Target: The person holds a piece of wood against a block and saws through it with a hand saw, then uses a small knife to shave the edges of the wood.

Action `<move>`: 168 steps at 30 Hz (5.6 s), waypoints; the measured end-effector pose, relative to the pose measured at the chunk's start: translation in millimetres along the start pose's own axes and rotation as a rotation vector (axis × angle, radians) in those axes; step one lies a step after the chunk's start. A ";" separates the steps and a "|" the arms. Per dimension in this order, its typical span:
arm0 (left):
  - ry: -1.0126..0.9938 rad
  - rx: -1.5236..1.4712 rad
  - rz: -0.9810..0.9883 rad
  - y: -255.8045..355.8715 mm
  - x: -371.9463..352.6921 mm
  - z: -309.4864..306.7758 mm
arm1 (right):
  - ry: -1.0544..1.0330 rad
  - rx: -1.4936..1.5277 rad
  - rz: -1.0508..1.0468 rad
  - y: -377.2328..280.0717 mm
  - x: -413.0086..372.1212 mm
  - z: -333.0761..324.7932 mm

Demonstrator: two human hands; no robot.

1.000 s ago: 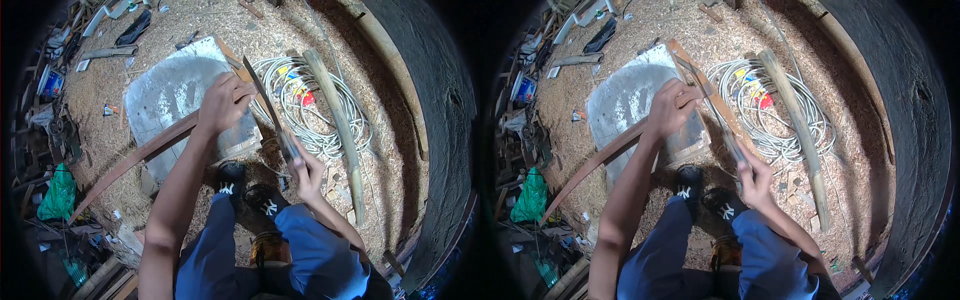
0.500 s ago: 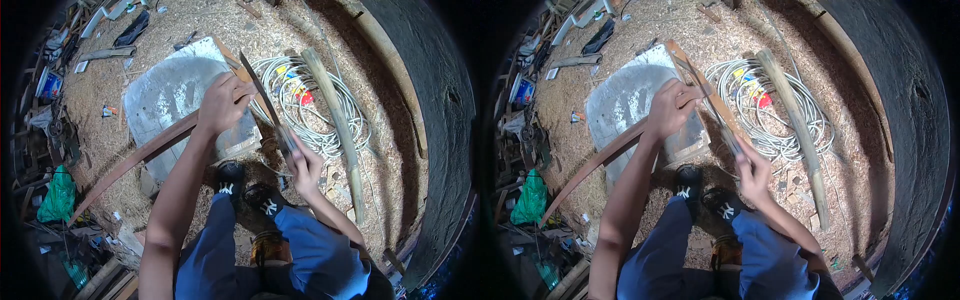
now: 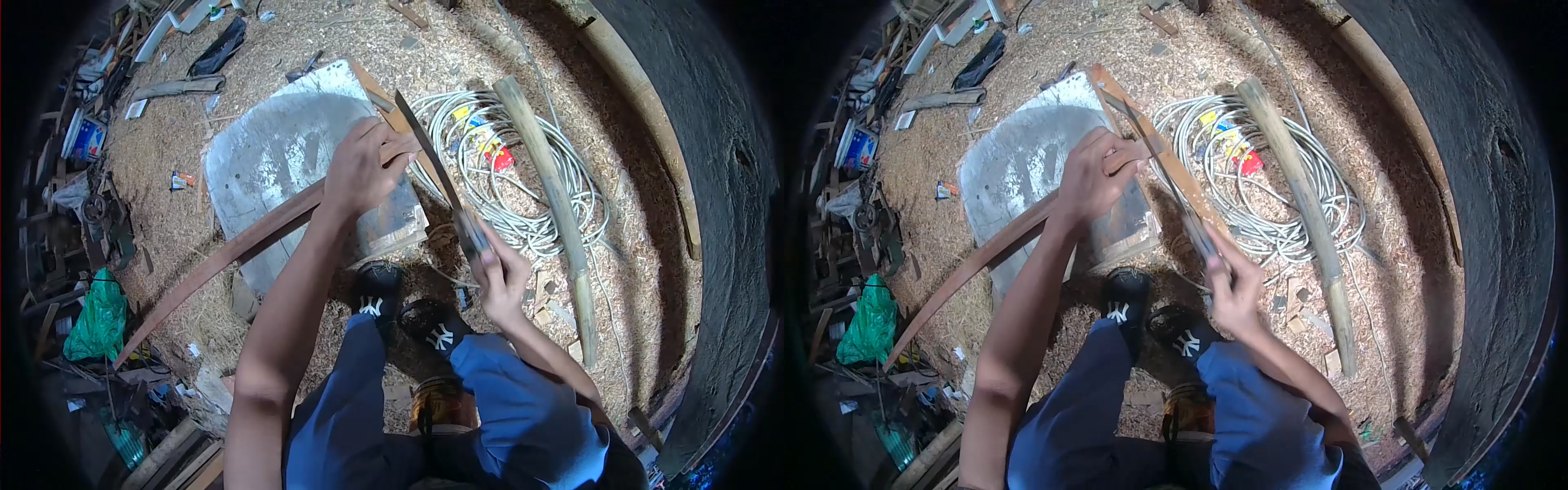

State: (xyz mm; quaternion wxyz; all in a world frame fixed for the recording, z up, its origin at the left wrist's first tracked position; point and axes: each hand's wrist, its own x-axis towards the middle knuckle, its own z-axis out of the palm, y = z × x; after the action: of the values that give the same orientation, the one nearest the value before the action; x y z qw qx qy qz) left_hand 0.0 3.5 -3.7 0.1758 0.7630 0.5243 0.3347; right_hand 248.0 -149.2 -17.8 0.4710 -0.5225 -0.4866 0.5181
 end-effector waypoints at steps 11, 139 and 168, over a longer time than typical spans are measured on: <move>0.027 0.022 0.010 -0.5 -3.2 0.8 | -0.021 0.020 0.052 5.6 -44.0 -20.8; -0.051 -0.041 0.012 1.9 5.7 -5.2 | -0.104 -0.002 0.211 -42.5 23.1 19.7; -0.103 -0.086 -0.043 -1.9 7.4 -4.4 | -0.029 -0.021 0.185 -22.7 28.3 20.7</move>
State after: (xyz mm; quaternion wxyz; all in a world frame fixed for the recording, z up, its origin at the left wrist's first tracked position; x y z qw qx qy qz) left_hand -2.7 10.7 0.7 0.2425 0.7595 0.5159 0.3133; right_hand 226.5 -119.3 2.1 0.4087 -0.5626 -0.4484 0.5616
